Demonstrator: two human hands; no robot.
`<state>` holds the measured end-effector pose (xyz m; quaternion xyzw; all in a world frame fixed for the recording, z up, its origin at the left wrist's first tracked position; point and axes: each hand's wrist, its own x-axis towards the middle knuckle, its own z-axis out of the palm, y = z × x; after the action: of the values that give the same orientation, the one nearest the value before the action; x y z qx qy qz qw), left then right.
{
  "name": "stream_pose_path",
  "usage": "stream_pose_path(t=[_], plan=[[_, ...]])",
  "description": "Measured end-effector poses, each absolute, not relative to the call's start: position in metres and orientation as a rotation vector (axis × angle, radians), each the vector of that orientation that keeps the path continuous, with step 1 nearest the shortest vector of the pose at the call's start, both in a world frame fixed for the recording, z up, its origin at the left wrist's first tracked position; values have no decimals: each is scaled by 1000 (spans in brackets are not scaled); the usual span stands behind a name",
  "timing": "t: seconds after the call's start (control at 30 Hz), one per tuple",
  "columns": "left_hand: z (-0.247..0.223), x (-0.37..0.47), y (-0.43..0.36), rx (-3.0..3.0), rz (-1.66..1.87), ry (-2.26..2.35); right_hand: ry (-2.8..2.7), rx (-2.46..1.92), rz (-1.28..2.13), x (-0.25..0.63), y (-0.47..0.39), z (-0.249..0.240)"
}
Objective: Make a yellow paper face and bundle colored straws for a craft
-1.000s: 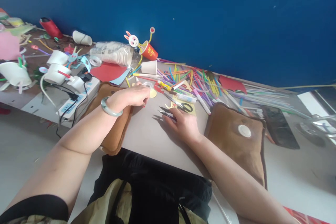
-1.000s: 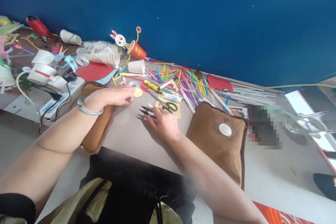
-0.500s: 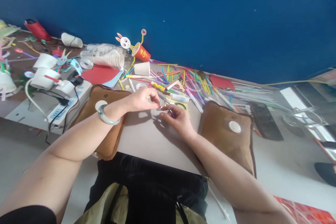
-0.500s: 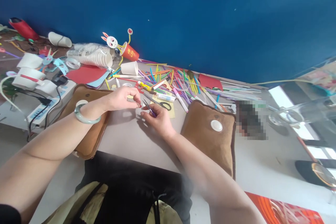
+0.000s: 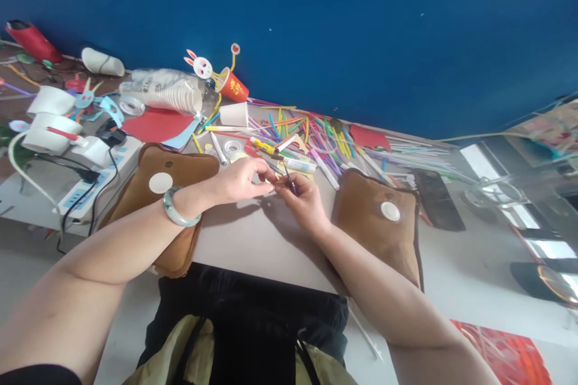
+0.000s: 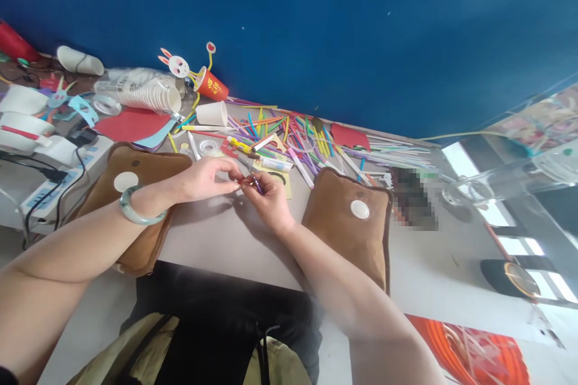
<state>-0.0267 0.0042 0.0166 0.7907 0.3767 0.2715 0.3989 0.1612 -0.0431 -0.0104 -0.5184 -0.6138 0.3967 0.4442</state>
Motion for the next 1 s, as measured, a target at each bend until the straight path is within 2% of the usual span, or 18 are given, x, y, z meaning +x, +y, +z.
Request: stream_pose_path(t=[0.33,0.6,1.0], plan=[[20,-21,-3,1972,867,1012,-1407,-1232,1105,160,-44,-9],[21,-22,0,1759,723,987,-1246,-1061,1331,161,-41,-14],[25,-24,-3,1712,789,992,-1244,-1014,1335,161,-44,-14]])
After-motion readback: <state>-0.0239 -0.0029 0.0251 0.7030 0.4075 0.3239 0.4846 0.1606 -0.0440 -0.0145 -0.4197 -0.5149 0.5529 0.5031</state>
